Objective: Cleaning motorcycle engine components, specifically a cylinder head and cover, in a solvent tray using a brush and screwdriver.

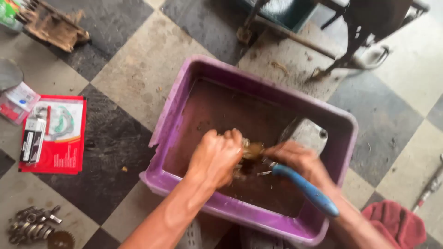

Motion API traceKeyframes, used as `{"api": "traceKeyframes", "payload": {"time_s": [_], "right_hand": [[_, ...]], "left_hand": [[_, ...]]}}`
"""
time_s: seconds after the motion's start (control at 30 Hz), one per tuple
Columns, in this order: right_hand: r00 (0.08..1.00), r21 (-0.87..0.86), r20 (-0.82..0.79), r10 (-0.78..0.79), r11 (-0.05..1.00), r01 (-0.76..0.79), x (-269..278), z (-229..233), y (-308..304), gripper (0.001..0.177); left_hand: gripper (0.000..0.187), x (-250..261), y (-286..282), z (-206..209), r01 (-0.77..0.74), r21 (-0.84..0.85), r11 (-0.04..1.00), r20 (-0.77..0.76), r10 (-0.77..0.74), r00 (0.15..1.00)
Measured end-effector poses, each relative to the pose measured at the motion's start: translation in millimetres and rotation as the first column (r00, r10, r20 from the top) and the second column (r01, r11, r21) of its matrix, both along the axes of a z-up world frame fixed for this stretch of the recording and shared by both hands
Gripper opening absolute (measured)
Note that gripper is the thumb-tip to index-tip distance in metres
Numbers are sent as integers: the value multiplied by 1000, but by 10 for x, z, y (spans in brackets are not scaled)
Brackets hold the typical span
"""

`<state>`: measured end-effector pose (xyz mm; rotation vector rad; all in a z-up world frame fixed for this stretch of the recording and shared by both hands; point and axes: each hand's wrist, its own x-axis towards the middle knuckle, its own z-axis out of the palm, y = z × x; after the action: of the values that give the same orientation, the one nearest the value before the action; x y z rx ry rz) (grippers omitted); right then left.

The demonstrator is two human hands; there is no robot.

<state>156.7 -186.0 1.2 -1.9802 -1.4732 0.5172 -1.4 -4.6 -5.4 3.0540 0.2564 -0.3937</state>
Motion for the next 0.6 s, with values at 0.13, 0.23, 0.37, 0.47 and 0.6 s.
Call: {"api": "traceKeyframes", "payload": {"time_s": [0.13, 0.23, 0.37, 0.47, 0.6], "right_hand": [[995, 38, 66, -68, 997, 65, -58, 161, -61, 38], [983, 35, -54, -174, 984, 176, -38, -130, -218, 42], [982, 1, 5, -191, 982, 191, 122, -196, -275, 46], [925, 6, 2, -381, 925, 381, 244, -135, -39, 35], [899, 75, 0, -437, 897, 436, 315, -325, 522, 44]], "left_hand": [[92, 152, -36, 83, 25, 35, 999, 84, -28, 996], [99, 212, -33, 167, -19, -95, 995, 2, 20, 1000], [110, 174, -48, 122, -9, -103, 995, -3, 8, 1000], [104, 196, -44, 142, 29, -47, 998, -3, -29, 1000], [70, 214, 3, 130, 157, 84, 984, -39, -155, 987]]}}
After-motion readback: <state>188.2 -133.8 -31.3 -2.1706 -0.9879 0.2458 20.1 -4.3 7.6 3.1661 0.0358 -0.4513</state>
